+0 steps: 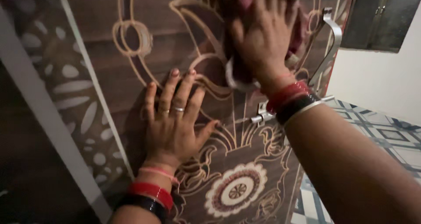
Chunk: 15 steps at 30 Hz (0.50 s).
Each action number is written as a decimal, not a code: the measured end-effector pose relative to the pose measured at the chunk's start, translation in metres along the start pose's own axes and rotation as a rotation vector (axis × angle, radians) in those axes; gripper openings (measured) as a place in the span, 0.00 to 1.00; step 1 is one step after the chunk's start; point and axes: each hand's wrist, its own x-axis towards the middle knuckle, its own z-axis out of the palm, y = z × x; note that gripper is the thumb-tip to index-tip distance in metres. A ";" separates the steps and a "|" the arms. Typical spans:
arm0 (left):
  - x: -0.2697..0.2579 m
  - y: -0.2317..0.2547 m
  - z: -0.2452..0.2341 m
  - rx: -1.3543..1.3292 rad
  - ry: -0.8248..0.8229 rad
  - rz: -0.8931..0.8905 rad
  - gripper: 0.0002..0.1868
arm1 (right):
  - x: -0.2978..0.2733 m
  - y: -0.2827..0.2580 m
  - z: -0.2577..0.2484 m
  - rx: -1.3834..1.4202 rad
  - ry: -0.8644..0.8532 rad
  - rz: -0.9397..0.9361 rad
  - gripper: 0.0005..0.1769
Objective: The person wipes a patterned door with a maroon cloth, moving the cloth in circular and vertical motions across the surface. The person uses both hands to press and rub the cloth against the door, covering different sections repeatedly.
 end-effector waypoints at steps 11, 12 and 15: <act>0.053 -0.065 -0.035 0.157 0.122 0.140 0.36 | 0.009 0.126 0.043 -0.042 0.284 0.110 0.41; 0.075 -0.086 -0.049 0.267 0.204 0.090 0.36 | 0.007 0.135 0.046 -0.012 0.292 0.097 0.41; 0.112 -0.111 -0.082 0.539 0.267 -0.098 0.35 | 0.003 0.143 0.056 0.029 0.318 0.084 0.39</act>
